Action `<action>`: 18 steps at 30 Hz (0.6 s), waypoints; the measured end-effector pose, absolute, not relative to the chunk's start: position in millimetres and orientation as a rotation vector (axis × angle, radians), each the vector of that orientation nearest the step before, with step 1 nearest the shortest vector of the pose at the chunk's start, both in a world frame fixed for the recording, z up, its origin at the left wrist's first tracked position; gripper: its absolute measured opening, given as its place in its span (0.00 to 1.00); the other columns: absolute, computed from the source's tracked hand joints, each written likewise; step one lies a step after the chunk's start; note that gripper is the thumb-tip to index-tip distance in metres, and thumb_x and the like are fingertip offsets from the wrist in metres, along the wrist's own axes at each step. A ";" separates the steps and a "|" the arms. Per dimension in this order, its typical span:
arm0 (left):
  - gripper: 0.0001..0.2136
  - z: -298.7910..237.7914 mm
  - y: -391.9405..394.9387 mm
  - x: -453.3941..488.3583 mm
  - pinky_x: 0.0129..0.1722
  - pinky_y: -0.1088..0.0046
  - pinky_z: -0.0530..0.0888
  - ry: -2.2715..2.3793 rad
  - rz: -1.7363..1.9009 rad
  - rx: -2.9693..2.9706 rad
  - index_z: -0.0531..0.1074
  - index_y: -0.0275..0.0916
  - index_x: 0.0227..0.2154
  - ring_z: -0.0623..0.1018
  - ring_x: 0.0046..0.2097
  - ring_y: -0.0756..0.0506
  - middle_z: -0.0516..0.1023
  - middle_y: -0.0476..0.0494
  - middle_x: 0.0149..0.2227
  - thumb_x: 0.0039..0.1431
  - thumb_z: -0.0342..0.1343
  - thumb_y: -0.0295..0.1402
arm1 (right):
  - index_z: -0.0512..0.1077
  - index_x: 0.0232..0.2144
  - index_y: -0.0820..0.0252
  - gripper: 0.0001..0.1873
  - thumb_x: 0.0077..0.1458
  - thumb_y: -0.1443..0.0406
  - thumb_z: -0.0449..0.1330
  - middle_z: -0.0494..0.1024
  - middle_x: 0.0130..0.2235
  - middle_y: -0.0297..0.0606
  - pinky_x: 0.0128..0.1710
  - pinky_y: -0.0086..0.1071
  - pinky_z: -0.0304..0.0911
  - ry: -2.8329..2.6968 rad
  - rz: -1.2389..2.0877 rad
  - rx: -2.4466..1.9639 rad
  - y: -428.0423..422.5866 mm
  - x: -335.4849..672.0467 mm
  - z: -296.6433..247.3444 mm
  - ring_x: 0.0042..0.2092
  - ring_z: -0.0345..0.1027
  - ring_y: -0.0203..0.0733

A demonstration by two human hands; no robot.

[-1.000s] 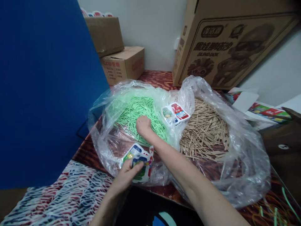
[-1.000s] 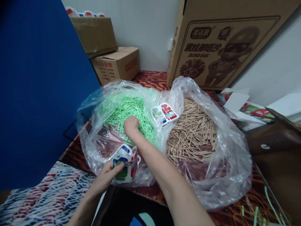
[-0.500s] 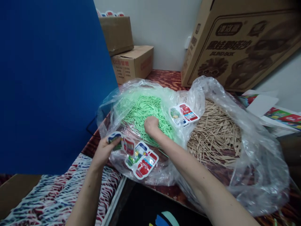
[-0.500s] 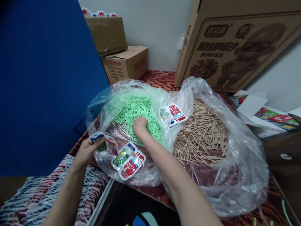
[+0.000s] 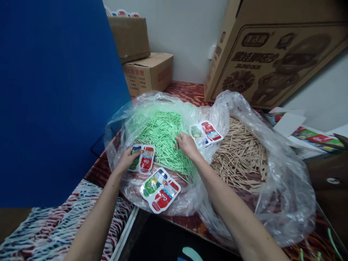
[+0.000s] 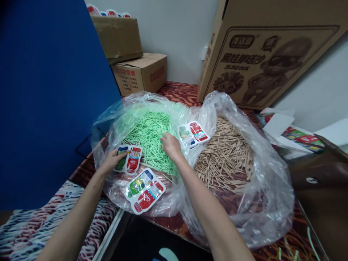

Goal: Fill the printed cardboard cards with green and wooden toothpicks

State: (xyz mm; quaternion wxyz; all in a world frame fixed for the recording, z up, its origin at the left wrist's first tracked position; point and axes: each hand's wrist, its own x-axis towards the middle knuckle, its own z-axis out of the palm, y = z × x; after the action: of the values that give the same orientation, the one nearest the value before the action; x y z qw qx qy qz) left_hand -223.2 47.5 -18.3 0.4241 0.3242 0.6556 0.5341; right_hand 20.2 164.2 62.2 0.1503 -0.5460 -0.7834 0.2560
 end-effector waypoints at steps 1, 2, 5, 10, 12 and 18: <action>0.22 -21.0 46.3 -224.0 0.25 0.74 0.72 1.645 1.329 0.822 0.74 0.35 0.29 0.76 0.25 0.47 0.79 0.48 0.26 0.31 0.69 0.44 | 0.66 0.30 0.58 0.06 0.58 0.66 0.51 0.77 0.25 0.34 0.31 0.27 0.57 -2.209 0.776 -1.543 164.9 21.1 62.9 0.30 0.71 0.38; 0.22 -23.1 44.8 -224.5 0.25 0.73 0.73 1.650 1.323 0.831 0.74 0.35 0.29 0.76 0.25 0.46 0.79 0.48 0.25 0.31 0.69 0.44 | 0.64 0.28 0.58 0.06 0.58 0.67 0.51 0.76 0.24 0.33 0.30 0.27 0.58 -2.154 0.830 -1.514 164.5 22.0 63.5 0.28 0.70 0.37; 0.23 -25.0 42.7 -224.0 0.27 0.72 0.73 1.669 1.314 0.858 0.73 0.34 0.30 0.77 0.26 0.46 0.79 0.47 0.26 0.33 0.68 0.45 | 0.59 0.26 0.56 0.07 0.57 0.68 0.49 0.72 0.20 0.28 0.26 0.26 0.58 -1.898 1.124 -1.395 156.7 24.1 61.9 0.23 0.68 0.35; 0.23 -16.9 57.5 -225.4 0.29 0.71 0.73 1.711 1.258 0.958 0.74 0.34 0.33 0.77 0.29 0.45 0.80 0.45 0.28 0.37 0.66 0.47 | 0.56 0.27 0.55 0.07 0.57 0.65 0.50 0.70 0.19 0.25 0.21 0.25 0.60 -1.481 1.527 -1.276 133.3 24.3 44.5 0.21 0.69 0.34; 0.21 -15.2 65.9 -228.6 0.28 0.71 0.72 1.770 1.224 1.020 0.74 0.34 0.30 0.77 0.28 0.44 0.79 0.47 0.26 0.35 0.66 0.46 | 0.56 0.28 0.55 0.06 0.57 0.65 0.50 0.71 0.20 0.26 0.20 0.25 0.60 -1.483 1.531 -1.327 128.0 26.3 36.4 0.21 0.70 0.36; 0.20 -15.4 70.9 -232.9 0.43 0.65 0.71 1.995 1.152 1.219 0.74 0.36 0.38 0.77 0.43 0.38 0.80 0.43 0.38 0.39 0.63 0.39 | 0.58 0.26 0.55 0.07 0.57 0.66 0.51 0.75 0.24 0.32 0.25 0.27 0.60 -1.859 0.974 -1.526 123.5 50.2 25.2 0.26 0.71 0.37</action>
State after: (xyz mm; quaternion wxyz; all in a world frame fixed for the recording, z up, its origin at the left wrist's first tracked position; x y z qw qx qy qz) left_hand -232.9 70.9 -15.4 0.2644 0.4510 0.7382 0.4262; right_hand 50.2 123.5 25.2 0.2697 -0.5663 -0.6898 0.3615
